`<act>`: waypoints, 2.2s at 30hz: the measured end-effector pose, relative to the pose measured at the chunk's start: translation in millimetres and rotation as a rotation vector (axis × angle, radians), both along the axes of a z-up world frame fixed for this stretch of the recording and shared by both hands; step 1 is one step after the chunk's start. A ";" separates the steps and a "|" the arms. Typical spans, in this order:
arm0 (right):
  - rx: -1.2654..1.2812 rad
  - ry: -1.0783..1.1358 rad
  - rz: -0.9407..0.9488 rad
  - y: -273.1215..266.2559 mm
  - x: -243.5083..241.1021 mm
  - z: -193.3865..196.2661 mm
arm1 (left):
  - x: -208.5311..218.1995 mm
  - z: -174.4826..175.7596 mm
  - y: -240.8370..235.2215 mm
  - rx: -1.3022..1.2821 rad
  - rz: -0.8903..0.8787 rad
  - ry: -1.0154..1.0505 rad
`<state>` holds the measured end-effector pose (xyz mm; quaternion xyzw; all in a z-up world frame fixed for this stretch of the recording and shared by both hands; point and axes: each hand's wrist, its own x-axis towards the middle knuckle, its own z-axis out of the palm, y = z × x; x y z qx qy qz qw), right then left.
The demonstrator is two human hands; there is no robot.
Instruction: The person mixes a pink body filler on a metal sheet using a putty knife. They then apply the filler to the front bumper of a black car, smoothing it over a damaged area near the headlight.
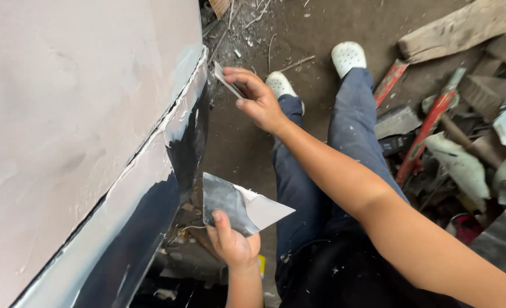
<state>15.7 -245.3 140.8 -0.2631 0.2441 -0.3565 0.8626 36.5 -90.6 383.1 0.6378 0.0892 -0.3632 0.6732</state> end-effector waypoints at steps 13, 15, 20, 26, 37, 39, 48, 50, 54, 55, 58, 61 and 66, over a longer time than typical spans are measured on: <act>-0.328 0.396 -0.229 39.6 67.3 -4.8 | 39.8 -13.4 27.9 0.129 -0.138 0.096; -0.366 0.444 -0.254 41.4 71.4 -6.2 | 42.2 -15.0 26.9 0.141 -0.150 0.082; -0.439 0.507 -0.243 46.8 58.5 3.2 | 43.8 -17.2 29.2 0.148 -0.184 0.101; -0.427 0.459 -0.166 47.8 36.0 17.0 | 41.9 -12.4 22.5 0.135 -0.217 0.114; -0.377 0.435 -0.224 53.2 65.0 28.8 | 43.6 -8.0 28.3 0.132 -0.206 0.098; -0.382 0.401 -0.203 56.3 60.3 31.4 | 41.8 -5.1 23.4 0.135 -0.204 0.091; -0.425 0.280 0.126 43.5 -11.6 45.6 | 35.4 11.1 3.9 0.030 -0.238 0.077; -0.429 0.234 0.160 16.9 -56.9 87.7 | 39.4 11.0 3.5 0.027 -0.197 0.111; -0.575 0.097 0.215 -18.6 -131.5 205.3 | 35.4 24.8 -24.6 0.010 -0.076 0.332; -0.593 0.097 0.222 -17.5 -137.6 225.8 | 30.7 33.2 -31.6 -0.009 -0.071 0.331; -0.660 -0.052 0.241 -7.5 -152.2 277.1 | 21.9 53.0 -40.7 -0.005 -0.130 0.299; -0.644 0.088 0.278 6.2 -154.7 299.8 | 25.5 66.7 -32.5 -0.085 -0.248 0.010; -0.731 0.466 0.458 2.3 -151.5 311.2 | 45.9 98.4 -41.7 -0.228 -0.407 -0.245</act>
